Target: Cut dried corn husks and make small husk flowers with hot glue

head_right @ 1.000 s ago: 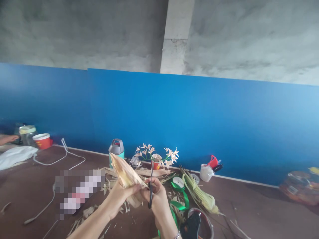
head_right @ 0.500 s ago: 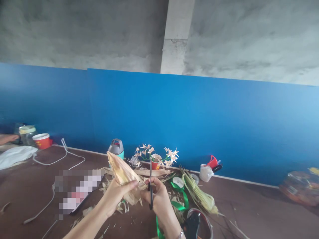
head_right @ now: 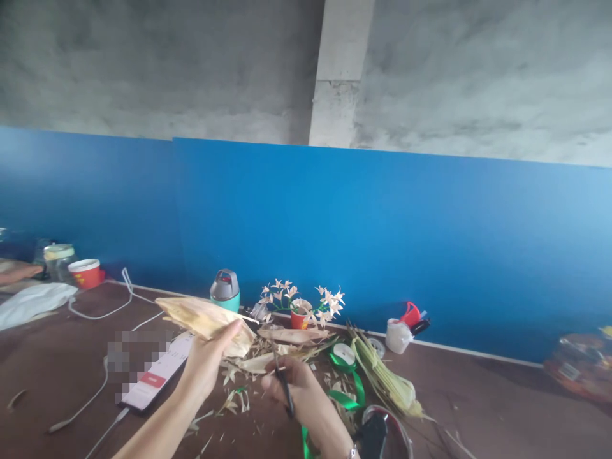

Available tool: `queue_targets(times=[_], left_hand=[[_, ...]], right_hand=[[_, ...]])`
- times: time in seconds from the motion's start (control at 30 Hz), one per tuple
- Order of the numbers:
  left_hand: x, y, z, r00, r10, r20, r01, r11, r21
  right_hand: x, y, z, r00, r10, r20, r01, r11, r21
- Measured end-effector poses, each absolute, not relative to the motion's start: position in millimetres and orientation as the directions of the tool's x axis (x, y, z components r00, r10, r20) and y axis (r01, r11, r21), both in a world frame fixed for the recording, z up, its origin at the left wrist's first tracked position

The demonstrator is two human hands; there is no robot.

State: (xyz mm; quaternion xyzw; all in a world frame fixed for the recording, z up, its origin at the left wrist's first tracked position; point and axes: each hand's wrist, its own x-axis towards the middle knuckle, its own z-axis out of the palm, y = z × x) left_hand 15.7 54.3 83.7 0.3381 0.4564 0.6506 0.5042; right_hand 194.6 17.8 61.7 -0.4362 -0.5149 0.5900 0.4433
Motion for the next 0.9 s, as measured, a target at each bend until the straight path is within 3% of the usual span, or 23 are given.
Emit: queue_targets(times=[0.17,0.9], left_hand=[[23.8,45.1,85.2,-0.243,0.970,0.006,-0.271,-0.074,0.960],[31.5,42.3,85.9,-0.156,0.987,-0.034,-0.368,-0.026,0.929]], right_hand=[[184.3,14.7,57.2,-0.372,0.928,-0.030,-0.045,-0.051,-0.998],[181.7,15.1,60.1,-0.296,0.955,-0.032,-0.024,-0.041,-0.999]])
